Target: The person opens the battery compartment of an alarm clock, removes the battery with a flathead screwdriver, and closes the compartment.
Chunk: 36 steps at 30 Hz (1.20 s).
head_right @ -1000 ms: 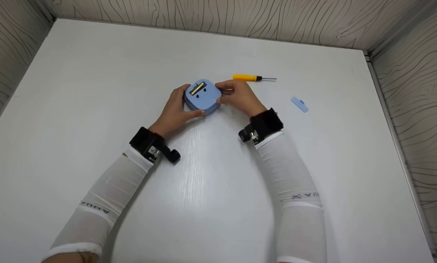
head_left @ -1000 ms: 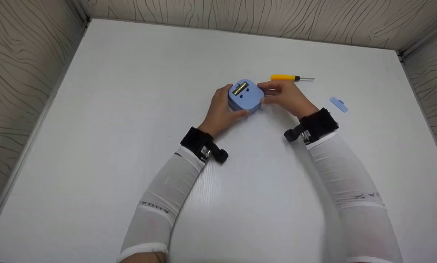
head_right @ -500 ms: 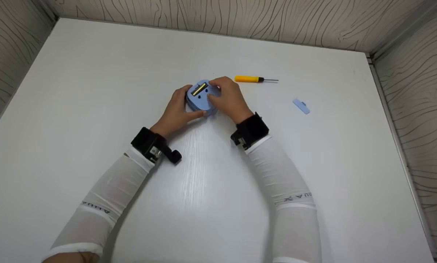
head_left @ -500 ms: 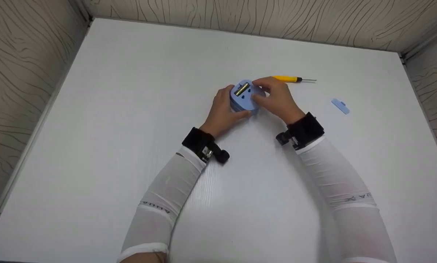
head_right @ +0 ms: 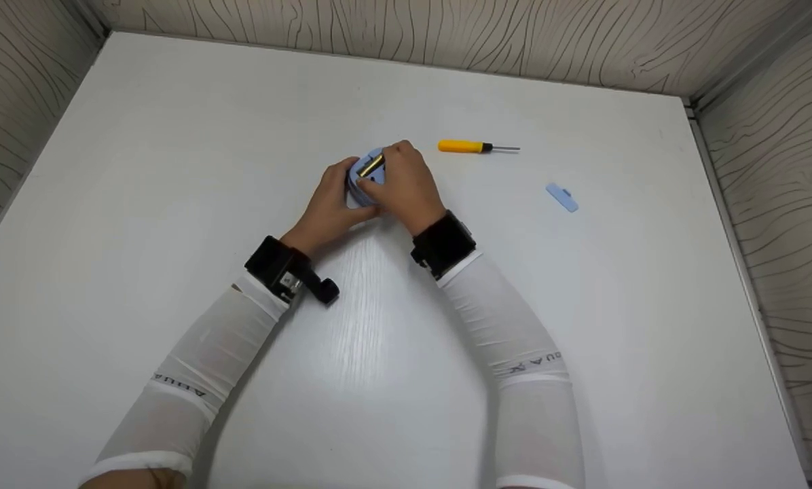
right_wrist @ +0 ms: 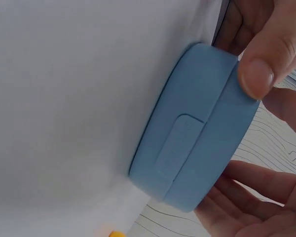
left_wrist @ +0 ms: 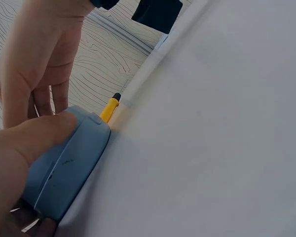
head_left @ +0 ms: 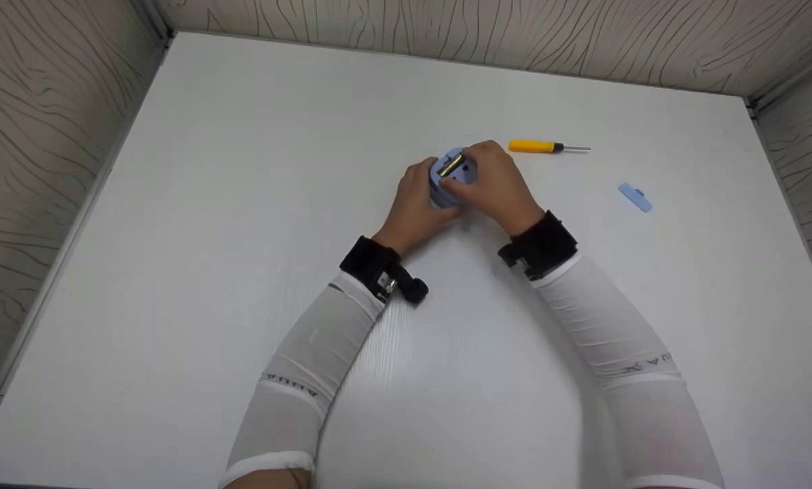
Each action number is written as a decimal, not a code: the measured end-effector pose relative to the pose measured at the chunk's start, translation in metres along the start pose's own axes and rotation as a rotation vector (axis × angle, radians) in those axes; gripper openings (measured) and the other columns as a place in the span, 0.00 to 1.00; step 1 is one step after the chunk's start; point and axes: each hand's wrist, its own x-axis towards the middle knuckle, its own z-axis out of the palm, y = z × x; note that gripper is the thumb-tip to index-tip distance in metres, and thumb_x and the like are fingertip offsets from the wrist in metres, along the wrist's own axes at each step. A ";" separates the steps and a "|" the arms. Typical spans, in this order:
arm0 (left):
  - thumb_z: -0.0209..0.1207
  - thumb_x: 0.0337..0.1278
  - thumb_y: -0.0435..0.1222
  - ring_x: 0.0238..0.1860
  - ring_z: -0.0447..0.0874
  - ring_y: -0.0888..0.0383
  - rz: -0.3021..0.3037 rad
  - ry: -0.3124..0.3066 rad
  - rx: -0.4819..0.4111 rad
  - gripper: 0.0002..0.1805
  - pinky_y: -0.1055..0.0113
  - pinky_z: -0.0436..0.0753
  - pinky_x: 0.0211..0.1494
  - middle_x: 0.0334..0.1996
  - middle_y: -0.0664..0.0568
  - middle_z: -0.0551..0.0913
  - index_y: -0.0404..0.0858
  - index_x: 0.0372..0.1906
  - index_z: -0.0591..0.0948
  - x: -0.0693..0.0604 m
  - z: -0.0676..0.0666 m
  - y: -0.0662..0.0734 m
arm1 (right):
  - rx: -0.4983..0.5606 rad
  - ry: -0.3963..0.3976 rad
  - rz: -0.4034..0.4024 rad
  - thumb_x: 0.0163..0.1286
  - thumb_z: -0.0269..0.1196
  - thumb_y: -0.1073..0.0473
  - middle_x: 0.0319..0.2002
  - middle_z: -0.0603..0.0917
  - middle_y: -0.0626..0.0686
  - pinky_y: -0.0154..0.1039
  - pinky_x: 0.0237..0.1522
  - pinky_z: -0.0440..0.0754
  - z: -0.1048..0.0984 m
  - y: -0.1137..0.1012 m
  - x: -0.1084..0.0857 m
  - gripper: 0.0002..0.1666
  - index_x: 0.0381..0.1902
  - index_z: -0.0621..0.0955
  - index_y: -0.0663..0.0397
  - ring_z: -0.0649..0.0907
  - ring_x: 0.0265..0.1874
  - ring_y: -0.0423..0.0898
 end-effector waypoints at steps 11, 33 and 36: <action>0.70 0.57 0.43 0.69 0.64 0.48 0.000 0.001 -0.009 0.48 0.61 0.64 0.72 0.70 0.39 0.65 0.31 0.76 0.58 0.000 0.000 0.000 | -0.060 -0.021 0.051 0.62 0.73 0.51 0.57 0.76 0.67 0.49 0.57 0.76 0.005 -0.004 0.001 0.37 0.60 0.77 0.73 0.76 0.52 0.56; 0.70 0.58 0.48 0.70 0.63 0.47 -0.007 -0.007 0.019 0.51 0.60 0.64 0.73 0.71 0.38 0.63 0.29 0.76 0.56 -0.001 -0.002 0.002 | 0.054 0.043 0.016 0.66 0.71 0.57 0.57 0.75 0.63 0.48 0.60 0.72 0.005 -0.007 -0.001 0.32 0.61 0.73 0.67 0.73 0.55 0.53; 0.70 0.58 0.46 0.70 0.63 0.47 -0.003 -0.009 0.027 0.51 0.60 0.64 0.73 0.71 0.38 0.63 0.29 0.76 0.56 -0.001 -0.001 0.002 | 0.057 0.093 -0.029 0.68 0.69 0.60 0.56 0.78 0.62 0.48 0.62 0.71 0.006 -0.006 -0.001 0.26 0.59 0.76 0.66 0.75 0.56 0.54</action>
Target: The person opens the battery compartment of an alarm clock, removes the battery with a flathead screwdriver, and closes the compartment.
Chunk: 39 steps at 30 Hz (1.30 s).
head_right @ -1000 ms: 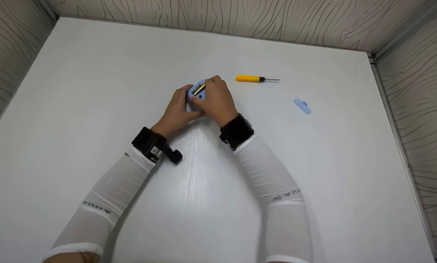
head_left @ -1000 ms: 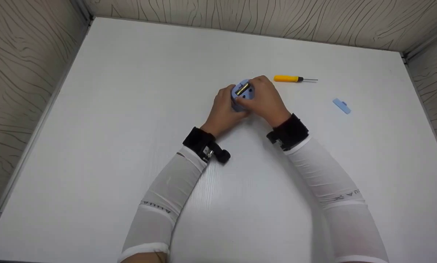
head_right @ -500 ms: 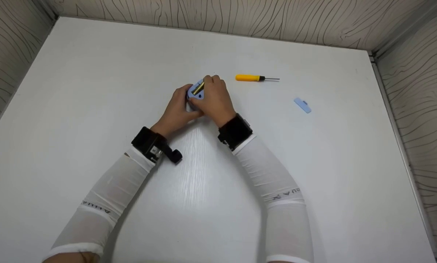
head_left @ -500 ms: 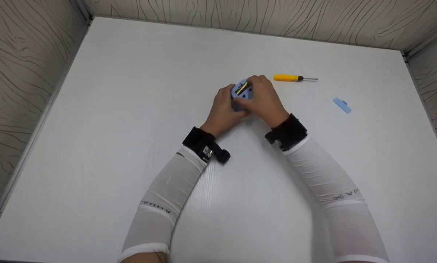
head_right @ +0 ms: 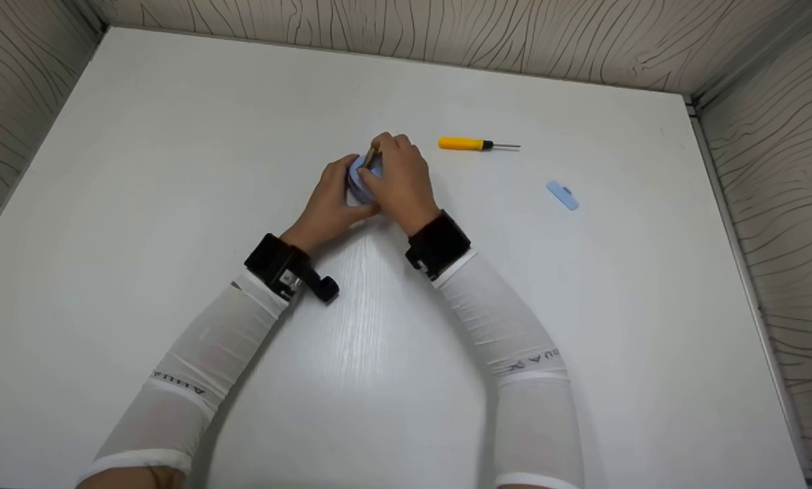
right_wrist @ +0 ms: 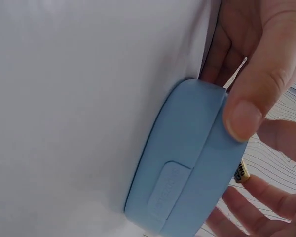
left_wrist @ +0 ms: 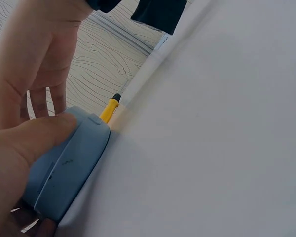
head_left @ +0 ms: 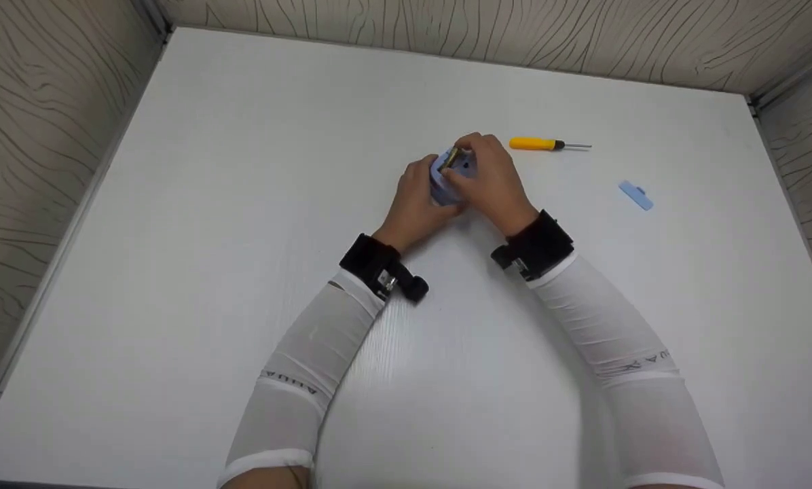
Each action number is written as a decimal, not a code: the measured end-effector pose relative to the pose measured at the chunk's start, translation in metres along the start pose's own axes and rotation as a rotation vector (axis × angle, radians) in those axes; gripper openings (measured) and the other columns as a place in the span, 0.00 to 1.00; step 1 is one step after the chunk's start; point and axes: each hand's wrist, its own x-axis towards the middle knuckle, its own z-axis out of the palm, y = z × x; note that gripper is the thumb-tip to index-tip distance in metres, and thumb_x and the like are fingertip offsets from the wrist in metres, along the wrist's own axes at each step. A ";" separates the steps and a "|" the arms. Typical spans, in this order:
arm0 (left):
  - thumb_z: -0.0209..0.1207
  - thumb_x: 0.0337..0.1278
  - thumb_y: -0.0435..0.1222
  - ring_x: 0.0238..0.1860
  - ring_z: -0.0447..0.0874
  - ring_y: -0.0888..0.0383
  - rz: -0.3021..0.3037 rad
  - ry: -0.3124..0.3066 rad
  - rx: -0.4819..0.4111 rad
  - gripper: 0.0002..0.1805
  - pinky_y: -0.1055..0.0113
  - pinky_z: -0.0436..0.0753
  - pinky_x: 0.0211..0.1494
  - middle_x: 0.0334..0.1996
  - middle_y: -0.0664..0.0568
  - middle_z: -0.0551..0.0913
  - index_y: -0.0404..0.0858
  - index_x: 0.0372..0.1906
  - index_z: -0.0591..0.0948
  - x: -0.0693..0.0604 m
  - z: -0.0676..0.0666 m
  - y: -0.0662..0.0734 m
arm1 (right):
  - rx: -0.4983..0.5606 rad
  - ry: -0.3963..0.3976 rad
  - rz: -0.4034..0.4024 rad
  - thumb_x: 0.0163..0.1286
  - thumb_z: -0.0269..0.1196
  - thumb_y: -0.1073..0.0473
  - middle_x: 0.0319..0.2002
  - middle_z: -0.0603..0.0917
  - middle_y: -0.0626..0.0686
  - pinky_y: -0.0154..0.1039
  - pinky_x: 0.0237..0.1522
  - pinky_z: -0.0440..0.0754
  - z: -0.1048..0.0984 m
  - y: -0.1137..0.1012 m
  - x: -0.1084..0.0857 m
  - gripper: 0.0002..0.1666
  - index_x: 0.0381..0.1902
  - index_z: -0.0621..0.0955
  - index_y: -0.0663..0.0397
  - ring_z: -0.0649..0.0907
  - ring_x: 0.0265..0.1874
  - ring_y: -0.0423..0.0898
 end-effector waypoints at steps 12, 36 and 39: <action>0.70 0.58 0.46 0.70 0.62 0.47 0.002 -0.004 -0.016 0.51 0.60 0.64 0.72 0.72 0.37 0.62 0.29 0.77 0.55 0.001 0.001 -0.002 | 0.040 0.091 -0.035 0.67 0.69 0.67 0.49 0.87 0.58 0.48 0.60 0.76 0.005 -0.002 0.005 0.16 0.51 0.81 0.62 0.83 0.52 0.52; 0.71 0.57 0.44 0.69 0.64 0.47 0.026 0.021 -0.012 0.49 0.60 0.66 0.71 0.70 0.37 0.65 0.30 0.76 0.57 0.001 0.002 -0.004 | 0.220 0.143 -0.066 0.64 0.69 0.71 0.42 0.87 0.58 0.43 0.48 0.81 0.015 0.003 0.009 0.13 0.46 0.81 0.64 0.86 0.42 0.48; 0.71 0.57 0.44 0.69 0.64 0.47 0.028 0.018 -0.015 0.49 0.60 0.66 0.71 0.70 0.37 0.65 0.30 0.76 0.57 0.001 0.002 -0.004 | 0.227 0.138 -0.074 0.65 0.68 0.71 0.42 0.87 0.58 0.42 0.47 0.81 0.015 0.004 0.009 0.12 0.46 0.82 0.64 0.85 0.41 0.48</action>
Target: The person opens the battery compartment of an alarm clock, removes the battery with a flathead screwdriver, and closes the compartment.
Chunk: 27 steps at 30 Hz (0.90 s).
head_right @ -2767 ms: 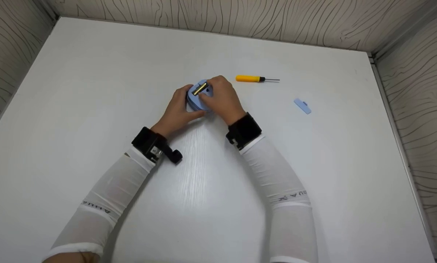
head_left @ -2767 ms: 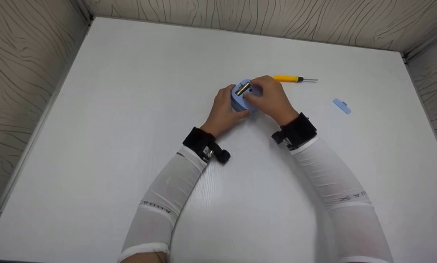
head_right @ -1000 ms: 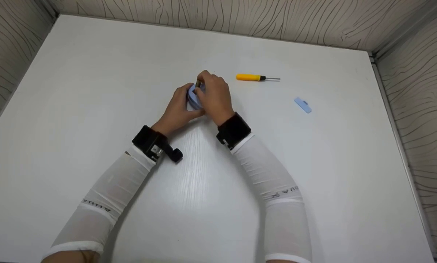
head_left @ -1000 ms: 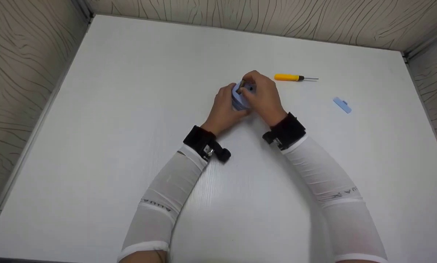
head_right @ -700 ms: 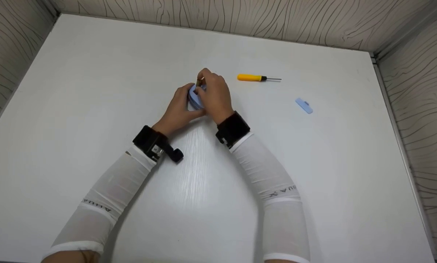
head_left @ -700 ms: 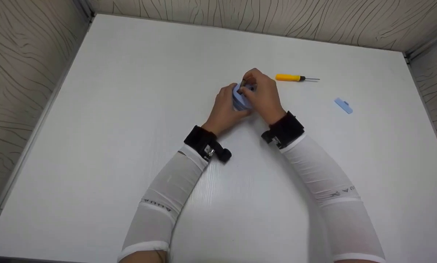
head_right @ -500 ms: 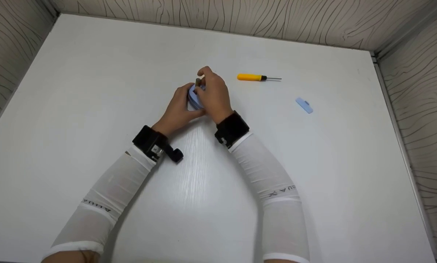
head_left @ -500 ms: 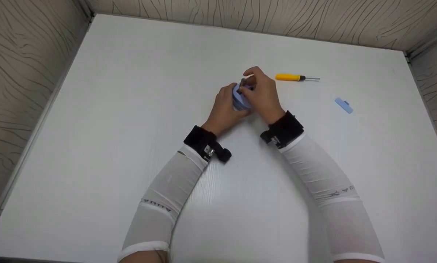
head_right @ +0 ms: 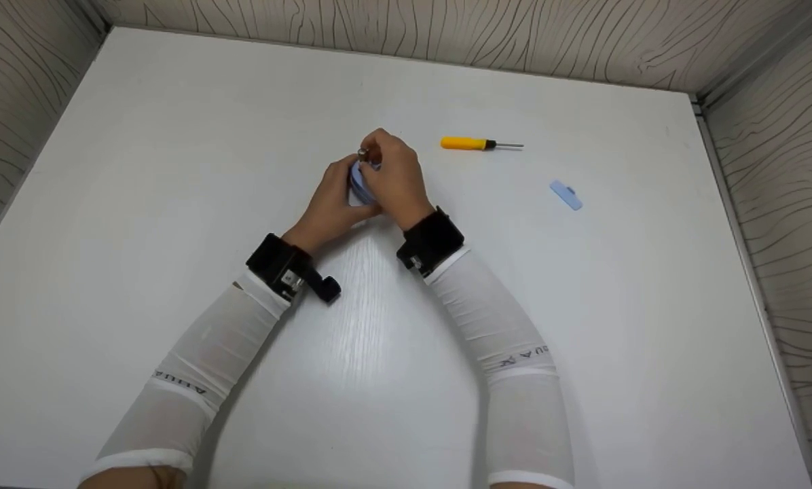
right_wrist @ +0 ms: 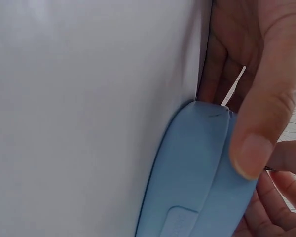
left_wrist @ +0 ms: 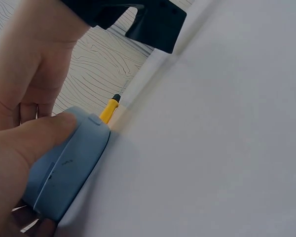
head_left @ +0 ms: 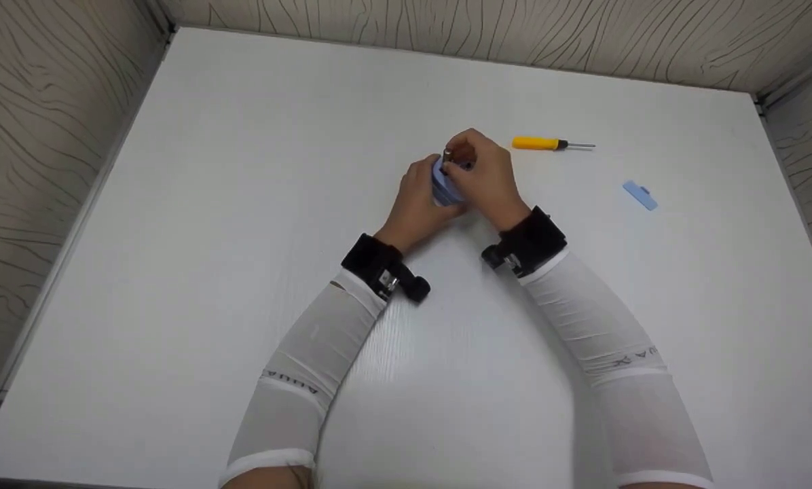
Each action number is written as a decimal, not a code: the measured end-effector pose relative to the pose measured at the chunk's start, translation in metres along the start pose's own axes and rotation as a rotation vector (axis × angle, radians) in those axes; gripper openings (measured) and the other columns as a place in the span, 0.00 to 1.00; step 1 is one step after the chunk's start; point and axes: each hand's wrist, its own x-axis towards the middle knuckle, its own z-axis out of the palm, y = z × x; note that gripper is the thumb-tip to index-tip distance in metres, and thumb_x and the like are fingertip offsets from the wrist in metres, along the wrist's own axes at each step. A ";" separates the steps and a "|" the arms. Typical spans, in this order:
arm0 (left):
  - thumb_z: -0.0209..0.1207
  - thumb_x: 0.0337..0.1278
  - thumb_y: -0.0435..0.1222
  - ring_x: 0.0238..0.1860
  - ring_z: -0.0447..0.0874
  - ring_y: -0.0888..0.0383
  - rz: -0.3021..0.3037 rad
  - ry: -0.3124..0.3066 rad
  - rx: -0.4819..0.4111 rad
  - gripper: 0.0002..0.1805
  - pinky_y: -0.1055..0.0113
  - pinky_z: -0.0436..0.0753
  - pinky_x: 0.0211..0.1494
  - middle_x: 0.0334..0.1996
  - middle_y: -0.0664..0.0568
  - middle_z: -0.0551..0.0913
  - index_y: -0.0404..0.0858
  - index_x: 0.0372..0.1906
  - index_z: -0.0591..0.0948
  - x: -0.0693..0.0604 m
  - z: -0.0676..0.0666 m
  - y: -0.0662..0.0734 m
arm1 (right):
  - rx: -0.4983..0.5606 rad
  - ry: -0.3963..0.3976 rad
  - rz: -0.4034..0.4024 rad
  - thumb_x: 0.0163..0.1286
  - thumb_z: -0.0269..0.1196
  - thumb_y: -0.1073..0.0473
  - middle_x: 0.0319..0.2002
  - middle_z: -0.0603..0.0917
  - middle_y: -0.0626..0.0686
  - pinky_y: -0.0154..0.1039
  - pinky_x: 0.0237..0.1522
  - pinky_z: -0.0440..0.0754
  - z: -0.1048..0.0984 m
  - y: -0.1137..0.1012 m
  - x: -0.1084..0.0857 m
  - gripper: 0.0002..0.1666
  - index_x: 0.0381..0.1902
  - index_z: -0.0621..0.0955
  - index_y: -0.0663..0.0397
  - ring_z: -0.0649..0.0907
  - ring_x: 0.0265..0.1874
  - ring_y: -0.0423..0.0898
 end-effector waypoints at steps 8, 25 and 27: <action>0.71 0.56 0.45 0.69 0.64 0.47 0.006 0.004 -0.005 0.49 0.60 0.65 0.71 0.70 0.37 0.65 0.30 0.76 0.58 0.000 0.000 0.000 | 0.017 0.006 -0.036 0.65 0.67 0.73 0.44 0.86 0.58 0.42 0.50 0.82 -0.002 -0.001 0.000 0.12 0.46 0.82 0.65 0.85 0.44 0.48; 0.71 0.56 0.45 0.69 0.64 0.48 -0.005 0.003 0.032 0.50 0.61 0.63 0.72 0.69 0.38 0.66 0.29 0.76 0.58 0.000 0.000 0.002 | 0.009 0.116 -0.154 0.65 0.65 0.72 0.43 0.84 0.58 0.38 0.45 0.86 -0.008 0.000 -0.004 0.13 0.47 0.82 0.65 0.85 0.42 0.46; 0.71 0.56 0.45 0.69 0.64 0.48 -0.007 0.002 0.030 0.50 0.61 0.63 0.73 0.69 0.38 0.66 0.30 0.75 0.58 0.000 0.000 0.002 | 0.004 0.123 -0.160 0.65 0.64 0.72 0.43 0.84 0.59 0.38 0.45 0.86 -0.009 0.002 -0.005 0.13 0.48 0.82 0.66 0.85 0.42 0.46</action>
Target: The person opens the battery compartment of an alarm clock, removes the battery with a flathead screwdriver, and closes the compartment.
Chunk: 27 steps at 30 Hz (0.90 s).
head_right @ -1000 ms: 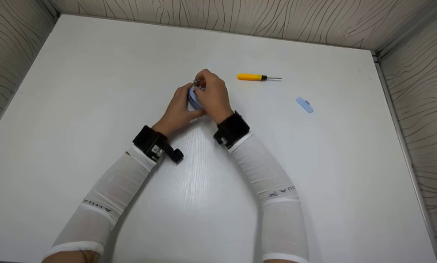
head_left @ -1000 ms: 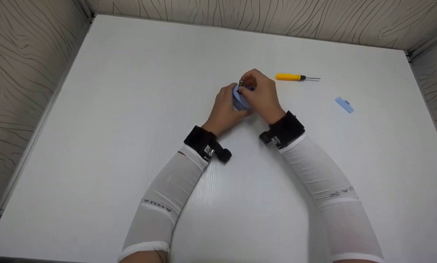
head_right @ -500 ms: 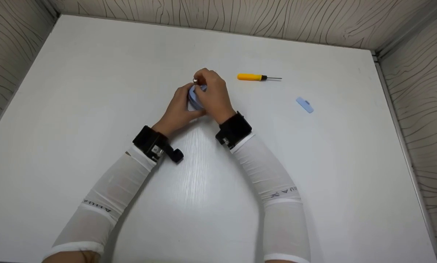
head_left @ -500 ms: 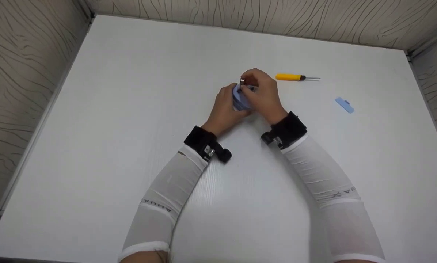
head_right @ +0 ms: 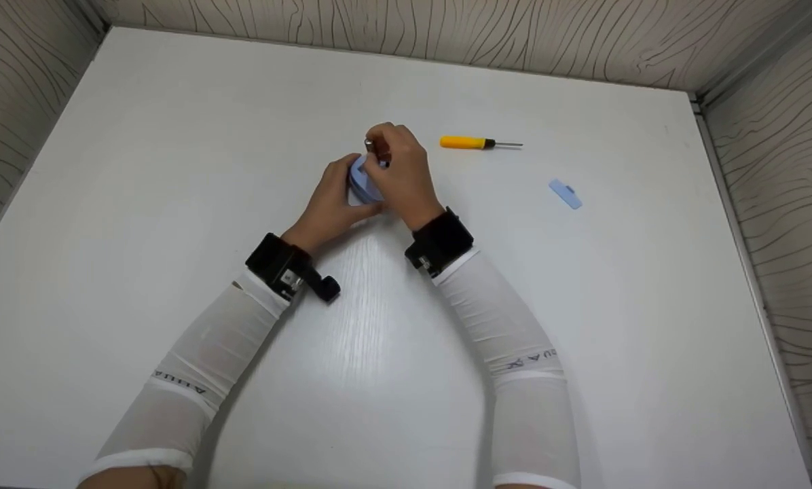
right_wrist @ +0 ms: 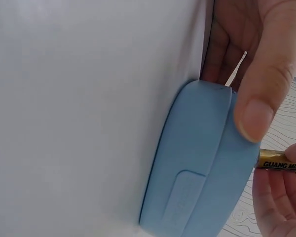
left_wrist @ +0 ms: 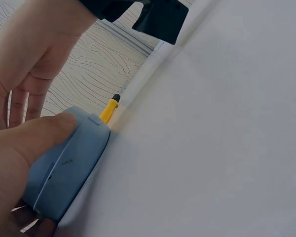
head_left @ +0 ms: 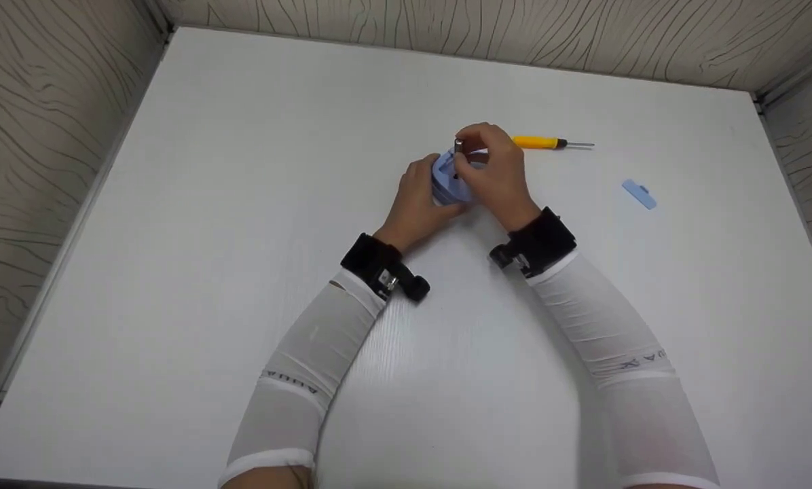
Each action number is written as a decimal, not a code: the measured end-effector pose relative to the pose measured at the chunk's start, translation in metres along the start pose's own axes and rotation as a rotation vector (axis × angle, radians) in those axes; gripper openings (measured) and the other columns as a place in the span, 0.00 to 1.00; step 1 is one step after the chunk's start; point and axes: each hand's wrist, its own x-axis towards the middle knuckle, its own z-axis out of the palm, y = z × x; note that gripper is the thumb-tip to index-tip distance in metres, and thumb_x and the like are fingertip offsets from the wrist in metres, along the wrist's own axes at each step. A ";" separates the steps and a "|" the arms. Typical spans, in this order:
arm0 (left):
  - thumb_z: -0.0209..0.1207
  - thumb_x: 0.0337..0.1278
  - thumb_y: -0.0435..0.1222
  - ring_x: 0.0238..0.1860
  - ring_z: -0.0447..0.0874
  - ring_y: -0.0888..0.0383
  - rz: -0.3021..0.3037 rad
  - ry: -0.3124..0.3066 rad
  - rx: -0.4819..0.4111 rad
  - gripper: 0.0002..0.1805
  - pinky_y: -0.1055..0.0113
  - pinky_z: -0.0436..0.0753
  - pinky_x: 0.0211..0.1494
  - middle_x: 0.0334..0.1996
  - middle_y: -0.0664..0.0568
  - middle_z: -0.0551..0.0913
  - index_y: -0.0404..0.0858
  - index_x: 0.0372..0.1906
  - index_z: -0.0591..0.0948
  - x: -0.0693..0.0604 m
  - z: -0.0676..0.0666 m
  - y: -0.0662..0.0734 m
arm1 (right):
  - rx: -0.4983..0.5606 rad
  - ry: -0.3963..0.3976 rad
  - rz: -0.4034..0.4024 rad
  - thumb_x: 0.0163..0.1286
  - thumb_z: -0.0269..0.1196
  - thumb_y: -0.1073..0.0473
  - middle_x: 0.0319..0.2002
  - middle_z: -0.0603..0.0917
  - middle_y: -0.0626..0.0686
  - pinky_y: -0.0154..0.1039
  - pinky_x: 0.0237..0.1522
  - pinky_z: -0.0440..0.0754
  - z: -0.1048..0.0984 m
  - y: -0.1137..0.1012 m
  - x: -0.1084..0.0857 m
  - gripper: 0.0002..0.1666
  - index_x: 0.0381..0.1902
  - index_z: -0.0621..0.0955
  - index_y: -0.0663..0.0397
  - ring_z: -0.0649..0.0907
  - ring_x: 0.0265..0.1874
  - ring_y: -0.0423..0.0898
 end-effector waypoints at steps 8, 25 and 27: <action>0.71 0.57 0.46 0.69 0.64 0.48 -0.007 -0.004 -0.007 0.50 0.60 0.64 0.72 0.69 0.38 0.65 0.30 0.75 0.58 -0.001 0.000 0.001 | 0.002 -0.003 0.041 0.66 0.66 0.72 0.44 0.86 0.59 0.41 0.47 0.86 -0.003 0.002 -0.003 0.21 0.57 0.80 0.66 0.85 0.45 0.47; 0.73 0.55 0.48 0.69 0.63 0.51 -0.075 -0.032 -0.034 0.53 0.62 0.65 0.71 0.71 0.42 0.63 0.34 0.78 0.55 -0.002 -0.001 0.005 | -0.071 0.043 0.023 0.67 0.67 0.70 0.44 0.87 0.59 0.39 0.46 0.86 -0.026 0.015 -0.002 0.13 0.49 0.83 0.67 0.86 0.43 0.46; 0.73 0.55 0.48 0.69 0.62 0.51 -0.079 -0.032 -0.033 0.53 0.62 0.64 0.72 0.71 0.42 0.63 0.34 0.78 0.55 -0.002 -0.001 0.005 | -0.090 0.043 0.025 0.67 0.66 0.70 0.44 0.87 0.59 0.35 0.45 0.85 -0.030 0.017 -0.001 0.13 0.49 0.84 0.67 0.86 0.42 0.47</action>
